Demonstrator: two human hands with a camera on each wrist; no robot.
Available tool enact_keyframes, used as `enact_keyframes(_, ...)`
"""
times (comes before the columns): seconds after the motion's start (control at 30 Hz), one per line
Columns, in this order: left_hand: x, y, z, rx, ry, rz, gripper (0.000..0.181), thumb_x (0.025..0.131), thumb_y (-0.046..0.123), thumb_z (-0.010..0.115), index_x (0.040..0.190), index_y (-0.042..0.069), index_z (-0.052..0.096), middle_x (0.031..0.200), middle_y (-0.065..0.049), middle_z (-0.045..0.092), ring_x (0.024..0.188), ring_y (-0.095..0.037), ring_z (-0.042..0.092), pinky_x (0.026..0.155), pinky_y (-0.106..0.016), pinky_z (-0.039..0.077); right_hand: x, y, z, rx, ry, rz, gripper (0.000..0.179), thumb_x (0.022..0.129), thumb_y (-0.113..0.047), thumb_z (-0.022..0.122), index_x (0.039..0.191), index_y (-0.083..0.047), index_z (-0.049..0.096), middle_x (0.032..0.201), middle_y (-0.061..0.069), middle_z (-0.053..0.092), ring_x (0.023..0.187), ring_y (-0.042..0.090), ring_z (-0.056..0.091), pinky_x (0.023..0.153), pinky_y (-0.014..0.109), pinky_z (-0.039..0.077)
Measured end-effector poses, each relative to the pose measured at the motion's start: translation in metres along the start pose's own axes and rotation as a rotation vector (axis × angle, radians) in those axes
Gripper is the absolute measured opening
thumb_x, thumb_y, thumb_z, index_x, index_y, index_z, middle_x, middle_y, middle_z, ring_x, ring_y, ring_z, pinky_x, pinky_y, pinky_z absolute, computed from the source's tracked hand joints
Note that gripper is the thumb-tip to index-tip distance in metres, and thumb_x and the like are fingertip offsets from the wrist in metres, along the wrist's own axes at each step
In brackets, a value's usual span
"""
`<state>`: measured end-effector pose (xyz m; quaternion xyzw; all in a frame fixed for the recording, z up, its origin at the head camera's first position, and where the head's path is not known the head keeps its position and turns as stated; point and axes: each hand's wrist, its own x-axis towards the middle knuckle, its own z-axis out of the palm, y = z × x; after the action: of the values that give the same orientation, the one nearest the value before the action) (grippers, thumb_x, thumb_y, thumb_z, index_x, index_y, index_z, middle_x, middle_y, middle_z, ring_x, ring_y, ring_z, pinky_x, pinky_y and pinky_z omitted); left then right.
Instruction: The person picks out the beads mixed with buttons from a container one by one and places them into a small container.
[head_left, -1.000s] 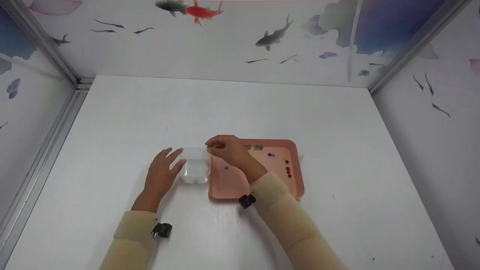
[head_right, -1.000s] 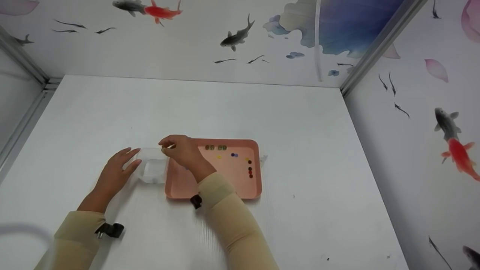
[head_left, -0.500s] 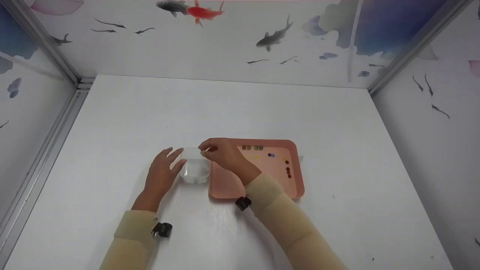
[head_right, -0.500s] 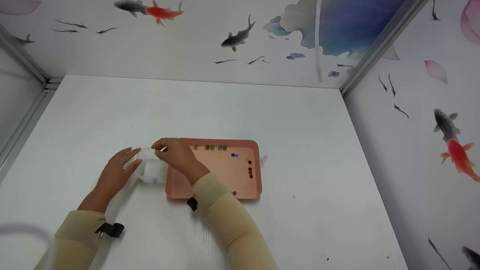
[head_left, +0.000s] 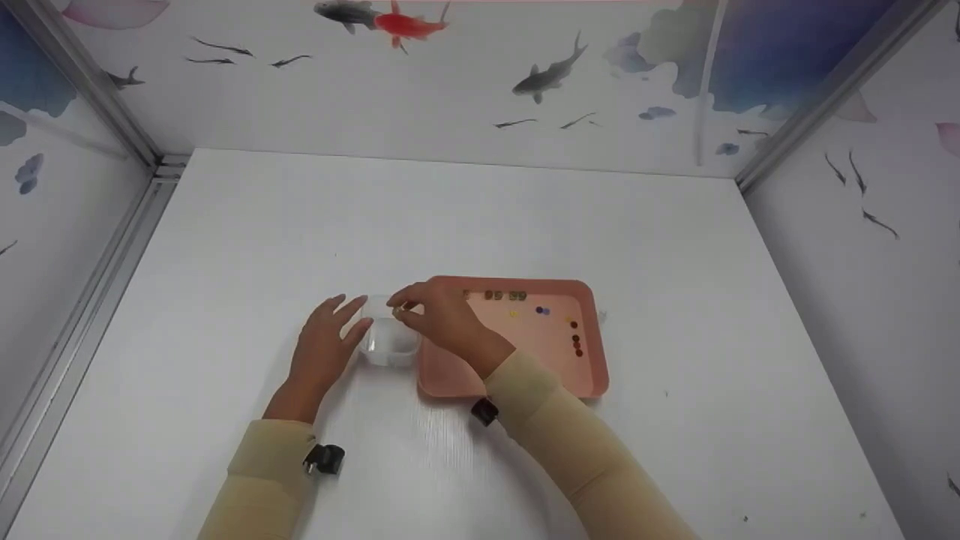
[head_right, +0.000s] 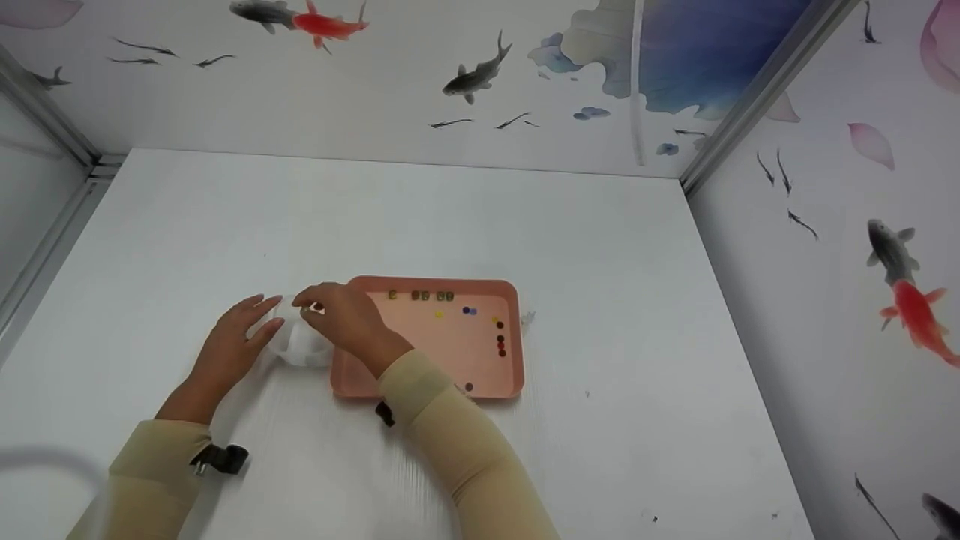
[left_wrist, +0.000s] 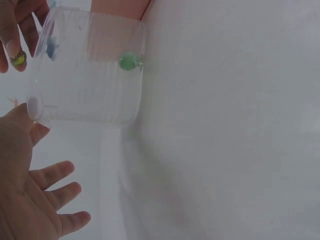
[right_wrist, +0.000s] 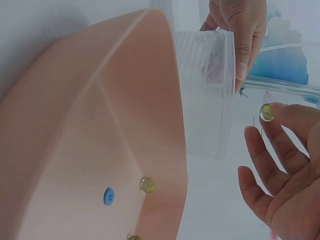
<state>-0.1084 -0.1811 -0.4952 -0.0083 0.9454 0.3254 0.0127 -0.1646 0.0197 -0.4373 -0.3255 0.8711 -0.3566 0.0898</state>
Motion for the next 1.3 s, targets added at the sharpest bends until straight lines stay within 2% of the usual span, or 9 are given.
enact_keyframes(0.6,0.0004,0.0014,-0.0009,0.004,-0.025,-0.016,0.055,0.099,0.045,0.048,0.145,0.016,0.045,0.151,-0.021,0.034,0.141,-0.042,0.026,0.112,-0.06,0.023,0.0001,-0.0023,0.0069,-0.006,-0.038,0.07,0.023,0.093,-0.017,0.067,0.115,-0.013,0.072,0.113,-0.002,0.07,0.105,0.011,0.064,0.091,0.027,0.051)
enact_keyframes(0.77,-0.0002,0.0004,-0.0015,-0.009,-0.017,0.006,0.054,0.1,0.045,0.048,0.145,0.015,0.046,0.15,-0.022,0.035,0.14,-0.043,0.027,0.112,-0.06,0.024,0.0003,-0.0028,0.0081,-0.051,-0.053,0.077,0.023,0.092,-0.017,0.067,0.114,-0.013,0.072,0.112,-0.002,0.071,0.107,0.012,0.064,0.091,0.027,0.051)
enact_keyframes(1.0,-0.0006,-0.0011,-0.0023,-0.027,-0.015,0.03,0.054,0.1,0.043,0.049,0.145,0.014,0.046,0.15,-0.024,0.034,0.139,-0.044,0.028,0.111,-0.061,0.024,-0.0002,-0.0022,0.0081,-0.041,-0.067,0.105,0.025,0.091,-0.015,0.069,0.116,-0.012,0.071,0.114,-0.001,0.07,0.114,0.012,0.062,0.096,0.028,0.049)
enact_keyframes(1.17,-0.0003,-0.0007,-0.0023,-0.017,-0.009,0.021,0.052,0.1,0.042,0.049,0.144,0.015,0.047,0.149,-0.023,0.036,0.139,-0.044,0.029,0.111,-0.06,0.025,-0.0007,-0.0001,0.0075,-0.077,-0.023,0.053,0.027,0.09,-0.014,0.071,0.116,-0.013,0.071,0.117,-0.001,0.069,0.115,0.012,0.061,0.097,0.028,0.049)
enact_keyframes(1.3,-0.0003,0.0001,-0.0025,-0.003,-0.006,0.02,0.052,0.1,0.042,0.049,0.144,0.014,0.047,0.149,-0.024,0.036,0.139,-0.044,0.029,0.111,-0.06,0.025,-0.0014,0.0027,0.0058,-0.124,0.023,-0.022,0.031,0.089,-0.015,0.072,0.12,-0.013,0.069,0.123,0.001,0.066,0.119,0.015,0.058,0.101,0.03,0.046)
